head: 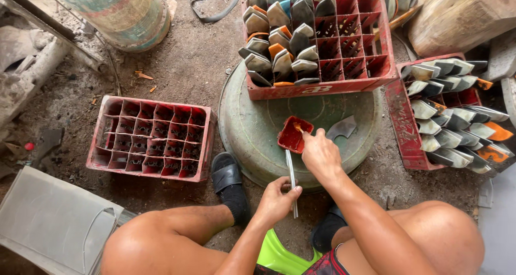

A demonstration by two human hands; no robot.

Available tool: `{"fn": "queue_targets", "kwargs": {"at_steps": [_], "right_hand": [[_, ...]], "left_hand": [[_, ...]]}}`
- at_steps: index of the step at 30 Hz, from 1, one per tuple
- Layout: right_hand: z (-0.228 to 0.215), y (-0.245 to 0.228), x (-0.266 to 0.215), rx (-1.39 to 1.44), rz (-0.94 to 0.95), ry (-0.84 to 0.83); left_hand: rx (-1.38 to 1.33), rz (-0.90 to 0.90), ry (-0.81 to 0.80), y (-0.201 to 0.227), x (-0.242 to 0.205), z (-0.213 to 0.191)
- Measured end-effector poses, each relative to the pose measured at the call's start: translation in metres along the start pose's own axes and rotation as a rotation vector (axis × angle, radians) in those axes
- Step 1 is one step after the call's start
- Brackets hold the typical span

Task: The person sits on the ground and uses a small brush to apply red paint to the curved edges of metal blades. They repeatedly dip the brush into a small container of paint and coat each blade before placing it into a red crate.

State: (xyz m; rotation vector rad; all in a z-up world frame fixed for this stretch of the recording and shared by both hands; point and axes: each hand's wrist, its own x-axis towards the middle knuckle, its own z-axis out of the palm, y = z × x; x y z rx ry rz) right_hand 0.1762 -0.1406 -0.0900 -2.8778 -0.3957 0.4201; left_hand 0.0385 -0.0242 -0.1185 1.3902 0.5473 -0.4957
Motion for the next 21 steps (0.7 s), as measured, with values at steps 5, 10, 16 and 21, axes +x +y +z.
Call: {"fn": "queue_targets", "kwargs": {"at_steps": [5, 10, 16, 21], "right_hand": [[-0.012, -0.014, 0.018, 0.081, 0.048, -0.114], [-0.030, -0.004, 0.025, 0.036, 0.132, -0.323], [-0.024, -0.011, 0.018, -0.229, 0.124, -0.270], [-0.047, 0.011, 0.015, -0.045, 0.166, -0.367]], "left_hand": [[-0.043, -0.012, -0.003, 0.009, 0.008, 0.001], [0.018, -0.006, 0.041, 0.007, 0.010, -0.002], [0.134, 0.052, -0.039, -0.001, 0.011, 0.014], [0.221, 0.116, -0.019, -0.003, 0.009, 0.021]]}}
